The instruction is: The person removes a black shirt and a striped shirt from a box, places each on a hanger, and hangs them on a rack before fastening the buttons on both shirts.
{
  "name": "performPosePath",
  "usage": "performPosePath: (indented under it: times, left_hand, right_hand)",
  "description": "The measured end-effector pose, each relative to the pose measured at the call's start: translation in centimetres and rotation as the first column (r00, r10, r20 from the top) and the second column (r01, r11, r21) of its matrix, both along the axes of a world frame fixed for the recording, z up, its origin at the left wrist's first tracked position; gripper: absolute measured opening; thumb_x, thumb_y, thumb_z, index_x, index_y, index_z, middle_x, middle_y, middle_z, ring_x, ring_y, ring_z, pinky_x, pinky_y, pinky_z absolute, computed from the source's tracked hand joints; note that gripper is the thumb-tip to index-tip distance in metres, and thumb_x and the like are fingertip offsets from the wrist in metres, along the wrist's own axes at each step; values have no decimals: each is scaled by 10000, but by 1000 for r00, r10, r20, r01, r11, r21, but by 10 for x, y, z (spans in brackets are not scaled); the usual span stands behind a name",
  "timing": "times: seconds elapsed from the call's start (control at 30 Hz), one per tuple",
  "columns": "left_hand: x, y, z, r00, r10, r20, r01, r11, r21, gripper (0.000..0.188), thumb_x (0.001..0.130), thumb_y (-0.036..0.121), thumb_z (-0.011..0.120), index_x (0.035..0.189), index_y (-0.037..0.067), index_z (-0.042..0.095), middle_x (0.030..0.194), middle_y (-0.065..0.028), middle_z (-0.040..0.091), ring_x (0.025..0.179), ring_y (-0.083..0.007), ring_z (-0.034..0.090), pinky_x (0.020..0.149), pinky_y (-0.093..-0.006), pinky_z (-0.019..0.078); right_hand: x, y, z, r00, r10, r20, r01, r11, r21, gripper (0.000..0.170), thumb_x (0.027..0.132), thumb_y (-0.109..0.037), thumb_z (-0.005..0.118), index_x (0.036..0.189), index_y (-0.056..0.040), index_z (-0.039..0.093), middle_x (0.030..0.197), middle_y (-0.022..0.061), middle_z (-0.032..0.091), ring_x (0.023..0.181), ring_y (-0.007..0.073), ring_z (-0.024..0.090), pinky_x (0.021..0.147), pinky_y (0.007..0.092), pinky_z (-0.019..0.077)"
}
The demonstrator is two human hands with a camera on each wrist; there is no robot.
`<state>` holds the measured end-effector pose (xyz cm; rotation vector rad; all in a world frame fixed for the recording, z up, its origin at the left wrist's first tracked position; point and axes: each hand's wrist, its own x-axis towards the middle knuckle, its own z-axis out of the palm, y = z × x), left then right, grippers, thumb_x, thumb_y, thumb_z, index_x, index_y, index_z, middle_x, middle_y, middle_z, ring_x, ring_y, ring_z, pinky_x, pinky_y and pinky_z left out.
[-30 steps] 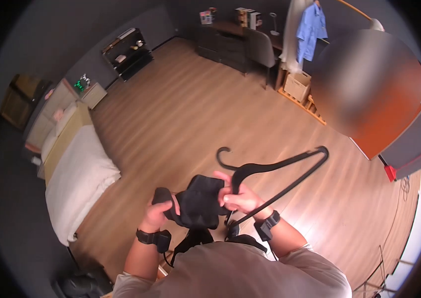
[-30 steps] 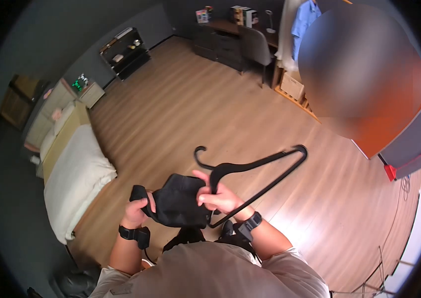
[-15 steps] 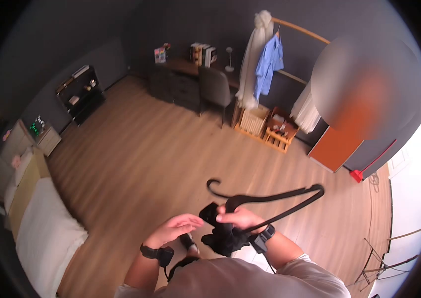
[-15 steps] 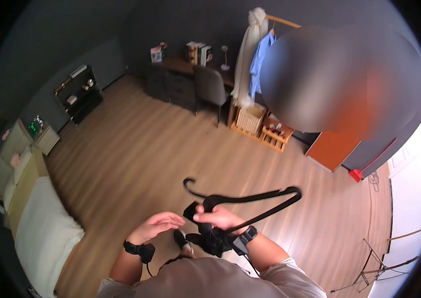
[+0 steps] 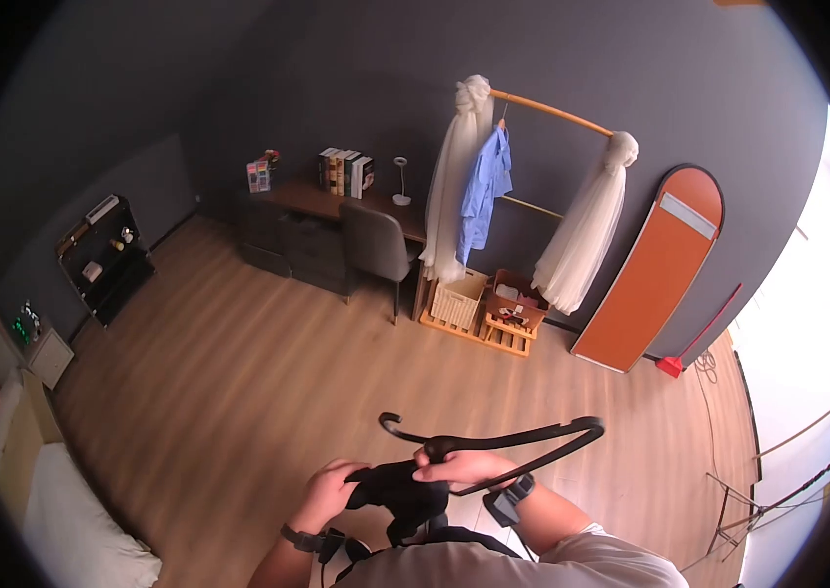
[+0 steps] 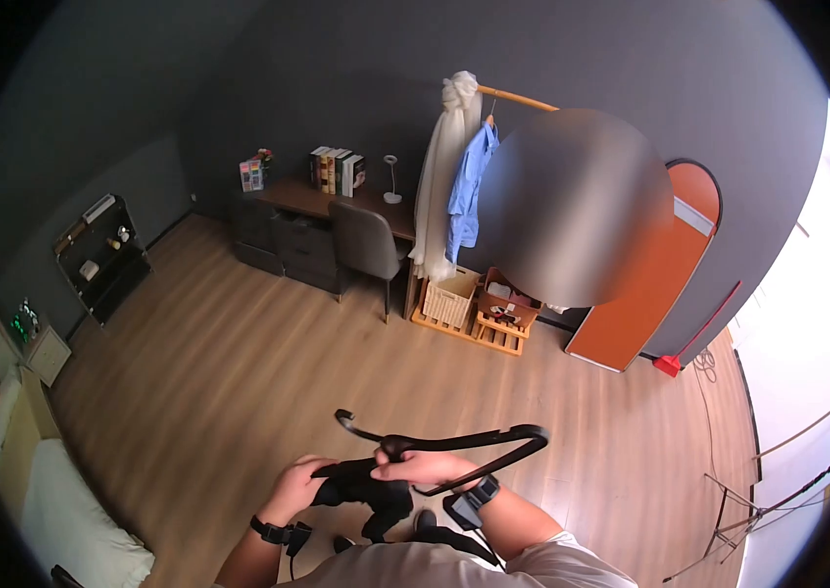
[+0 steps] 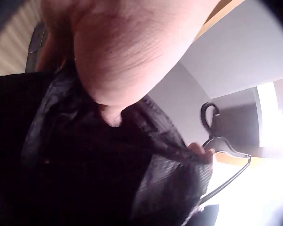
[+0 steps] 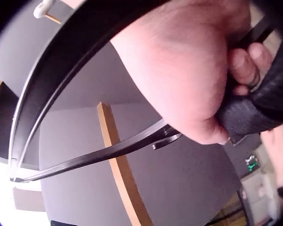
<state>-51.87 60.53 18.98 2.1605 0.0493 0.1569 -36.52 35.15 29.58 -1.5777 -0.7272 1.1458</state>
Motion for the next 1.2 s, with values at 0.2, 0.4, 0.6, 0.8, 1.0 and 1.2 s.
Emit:
performPosePath:
  times: [0.2,0.4,0.6,0.8,1.0,1.2]
  left_hand:
    - [68,6,56,950,292,-111,-232,897,375,435,917,27,621,1336,130,675,1290,-264,614,1144,-454,625,975,-497,531]
    - [102,41,102,867,494,66,-463,748,475,427,804,-38,710,1210,88,746,1081,-229,680,1025,-422,666,883,-462,552]
    - [114,52,130,780,577,244,-600,576,555,338,766,3,781,1099,57,780,989,-211,659,934,-419,668,840,-461,548]
    - [110,48,150,798,589,128,-533,589,607,231,894,187,719,1071,47,766,955,-227,728,928,-431,695,813,-487,561]
    - [99,23,170,793,571,211,-582,608,540,230,914,166,692,1088,30,755,971,-232,733,921,-432,704,803,-465,566]
    - [83,-26,194,808,540,234,-589,755,290,327,893,92,653,1211,64,724,782,-190,718,618,-271,694,603,-370,529]
  right_hand:
    - [97,-56,-76,850,-336,406,343,938,57,349,935,-311,808,1081,-3,730,836,18,676,779,115,584,723,330,516]
    - [136,-73,-64,913,-371,168,360,928,93,227,1009,-236,721,1079,-21,738,835,-43,664,803,74,573,741,307,510]
    - [127,-62,-38,948,-163,273,109,973,203,282,1059,-291,652,1078,-26,744,892,52,756,882,106,656,849,298,525]
    - [102,-30,1,732,-49,680,-57,990,133,383,1045,-415,612,989,-49,710,702,188,625,696,416,629,653,482,512]
    - [94,8,26,671,-146,727,-21,976,216,354,1035,-407,612,1030,-72,725,856,166,681,760,400,674,684,483,540]
    - [70,72,32,553,-320,769,-28,916,401,268,1003,-336,655,1041,-92,758,1340,131,626,870,385,705,784,487,582]
